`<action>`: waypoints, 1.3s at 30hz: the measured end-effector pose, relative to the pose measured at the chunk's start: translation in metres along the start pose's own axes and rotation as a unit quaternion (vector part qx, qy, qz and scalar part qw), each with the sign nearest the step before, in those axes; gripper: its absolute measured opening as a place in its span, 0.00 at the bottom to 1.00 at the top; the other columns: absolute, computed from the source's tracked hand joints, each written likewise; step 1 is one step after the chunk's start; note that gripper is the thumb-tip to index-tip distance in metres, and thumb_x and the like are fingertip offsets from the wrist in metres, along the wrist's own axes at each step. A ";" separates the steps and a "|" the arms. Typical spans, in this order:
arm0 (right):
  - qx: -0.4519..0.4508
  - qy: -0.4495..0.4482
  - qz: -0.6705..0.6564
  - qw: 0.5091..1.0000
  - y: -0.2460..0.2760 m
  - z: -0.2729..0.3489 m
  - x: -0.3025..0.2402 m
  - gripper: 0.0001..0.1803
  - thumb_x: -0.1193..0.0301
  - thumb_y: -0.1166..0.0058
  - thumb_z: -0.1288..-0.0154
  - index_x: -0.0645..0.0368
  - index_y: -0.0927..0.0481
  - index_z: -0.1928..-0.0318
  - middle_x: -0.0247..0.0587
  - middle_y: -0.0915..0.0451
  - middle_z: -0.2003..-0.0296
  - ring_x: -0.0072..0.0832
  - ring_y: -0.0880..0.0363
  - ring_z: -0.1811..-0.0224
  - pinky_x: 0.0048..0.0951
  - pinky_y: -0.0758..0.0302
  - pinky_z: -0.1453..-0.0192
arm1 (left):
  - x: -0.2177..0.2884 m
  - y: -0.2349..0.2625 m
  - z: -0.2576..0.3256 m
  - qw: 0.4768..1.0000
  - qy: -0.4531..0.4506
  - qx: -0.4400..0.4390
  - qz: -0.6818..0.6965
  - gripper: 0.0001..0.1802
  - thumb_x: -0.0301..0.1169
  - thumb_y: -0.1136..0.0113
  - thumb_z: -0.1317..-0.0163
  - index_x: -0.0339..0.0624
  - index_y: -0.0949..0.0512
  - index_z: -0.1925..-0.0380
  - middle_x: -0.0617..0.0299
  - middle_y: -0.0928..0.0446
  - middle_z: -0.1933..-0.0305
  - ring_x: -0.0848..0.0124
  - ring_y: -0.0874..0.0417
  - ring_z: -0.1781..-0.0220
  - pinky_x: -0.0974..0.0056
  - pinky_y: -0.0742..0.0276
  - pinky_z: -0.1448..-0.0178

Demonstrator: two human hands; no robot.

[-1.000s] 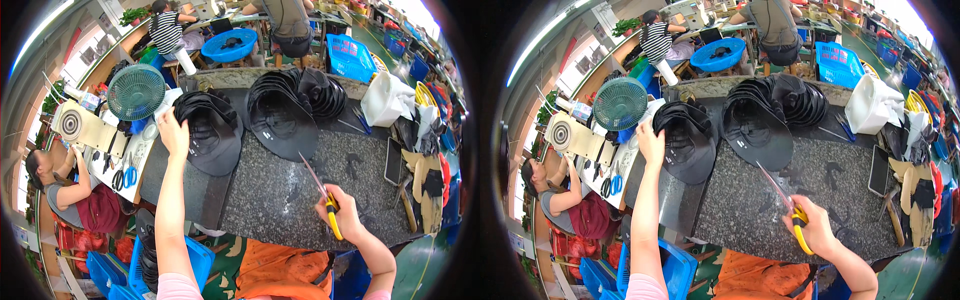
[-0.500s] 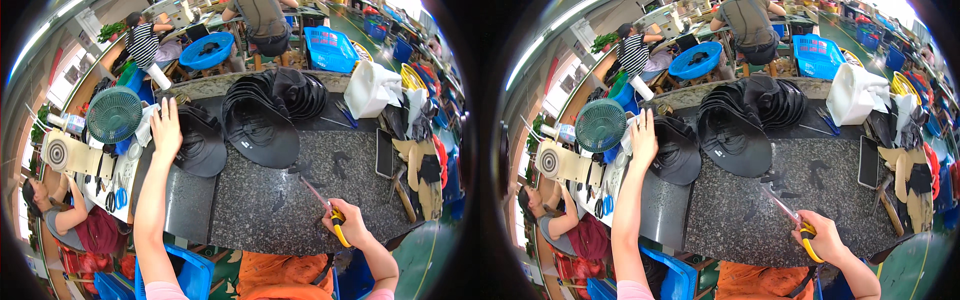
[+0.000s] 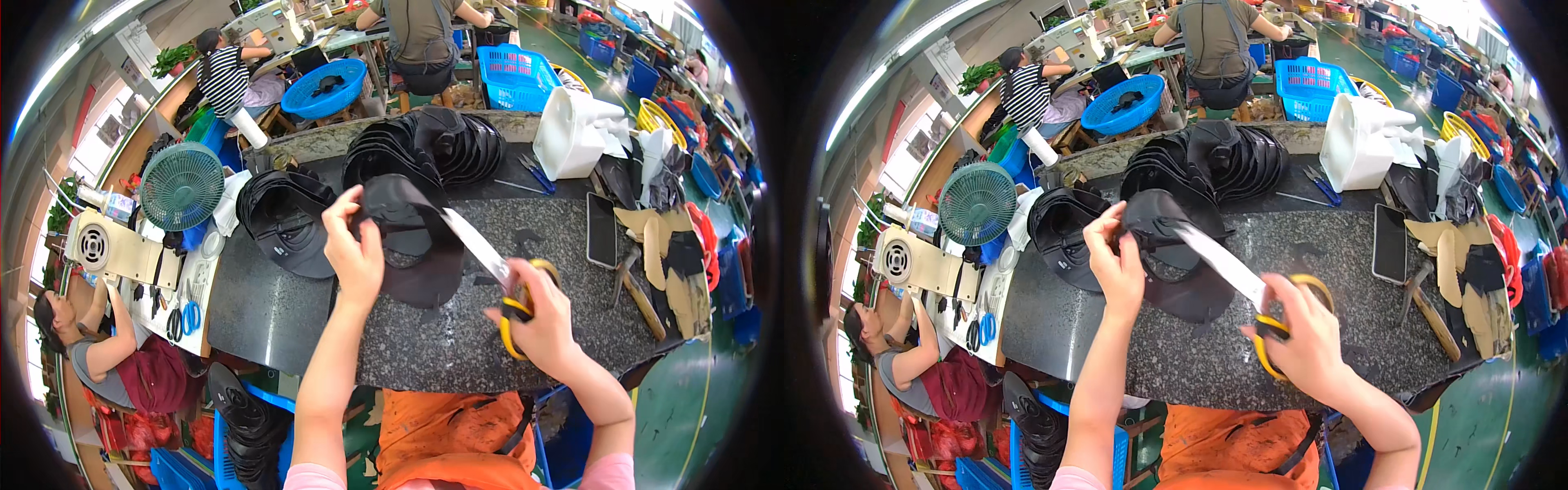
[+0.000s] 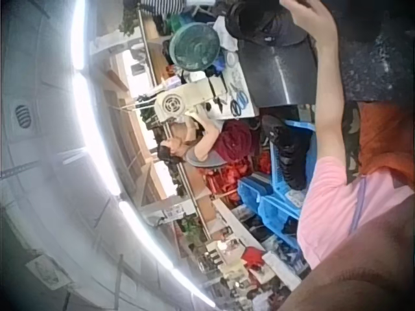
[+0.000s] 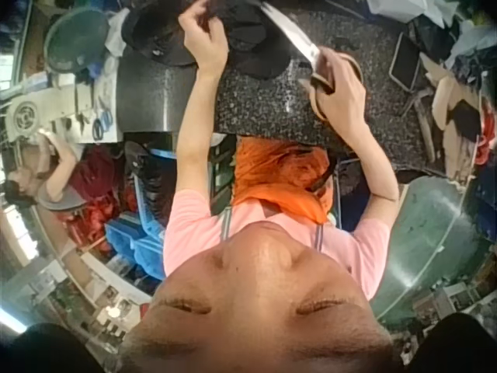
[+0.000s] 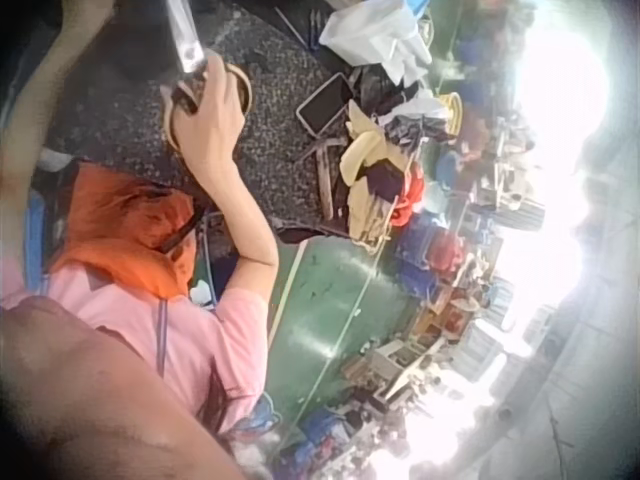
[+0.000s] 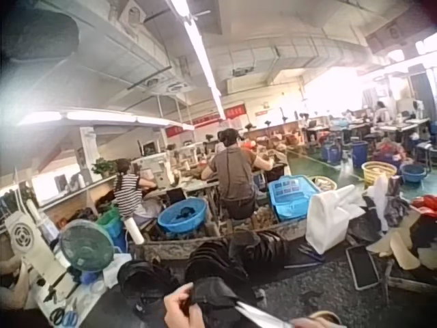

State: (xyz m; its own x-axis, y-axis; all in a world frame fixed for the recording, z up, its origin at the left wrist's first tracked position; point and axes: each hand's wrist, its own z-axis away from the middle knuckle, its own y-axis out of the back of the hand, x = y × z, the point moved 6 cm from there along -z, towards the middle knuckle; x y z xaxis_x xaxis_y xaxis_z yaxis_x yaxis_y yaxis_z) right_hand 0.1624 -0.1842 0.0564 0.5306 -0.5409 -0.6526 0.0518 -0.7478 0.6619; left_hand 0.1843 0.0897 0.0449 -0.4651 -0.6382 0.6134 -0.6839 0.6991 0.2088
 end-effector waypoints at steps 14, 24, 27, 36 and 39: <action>0.006 0.160 0.093 0.983 -0.012 -0.011 -0.013 0.32 0.79 0.34 0.56 0.52 0.26 0.45 0.38 0.24 0.66 0.36 0.20 0.62 0.34 0.23 0.61 | 0.063 -0.019 0.068 0.934 0.062 -0.344 0.072 0.11 0.32 0.37 0.38 0.41 0.23 0.78 0.53 0.28 0.82 0.65 0.25 0.80 0.59 0.34 0.73; -0.149 -0.093 -0.545 0.820 -0.016 -0.005 0.003 0.25 0.77 0.37 0.44 0.56 0.28 0.45 0.28 0.29 0.60 0.17 0.32 0.56 0.22 0.33 0.48 | 0.032 -0.010 0.080 0.891 0.262 -0.312 0.198 0.05 0.25 0.40 0.35 0.34 0.17 0.66 0.63 0.20 0.65 0.78 0.22 0.60 0.71 0.27 0.54; -0.055 -0.121 -0.507 0.852 -0.010 -0.001 0.018 0.25 0.76 0.38 0.43 0.55 0.29 0.45 0.26 0.32 0.62 0.14 0.36 0.60 0.21 0.35 0.53 | 0.073 0.033 0.066 0.963 0.196 -0.143 0.118 0.04 0.23 0.40 0.37 0.33 0.19 0.69 0.61 0.20 0.65 0.73 0.21 0.60 0.68 0.26 0.54; -0.105 -0.143 -0.502 0.846 -0.017 0.009 -0.012 0.24 0.72 0.34 0.40 0.56 0.28 0.45 0.29 0.30 0.60 0.17 0.32 0.54 0.23 0.32 0.48 | 0.137 -0.010 0.111 0.914 0.028 -0.404 0.039 0.16 0.33 0.34 0.40 0.36 0.24 0.57 0.46 0.21 0.63 0.46 0.19 0.61 0.50 0.23 0.58; -0.151 -0.136 -0.457 0.866 -0.020 0.005 -0.005 0.21 0.74 0.38 0.38 0.56 0.28 0.45 0.27 0.31 0.62 0.16 0.33 0.56 0.23 0.32 0.51 | 0.142 -0.014 0.116 0.894 0.091 -0.432 0.081 0.14 0.31 0.36 0.39 0.36 0.26 0.56 0.47 0.21 0.66 0.45 0.19 0.61 0.50 0.22 0.59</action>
State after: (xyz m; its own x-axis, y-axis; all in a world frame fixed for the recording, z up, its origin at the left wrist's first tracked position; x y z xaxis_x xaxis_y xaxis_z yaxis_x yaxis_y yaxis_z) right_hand 0.1541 -0.1683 0.0444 -0.0661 0.1232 -0.9902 0.5851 -0.7990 -0.1384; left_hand 0.0624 -0.0481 0.0411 -0.3663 -0.4980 0.7861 0.1104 0.8155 0.5681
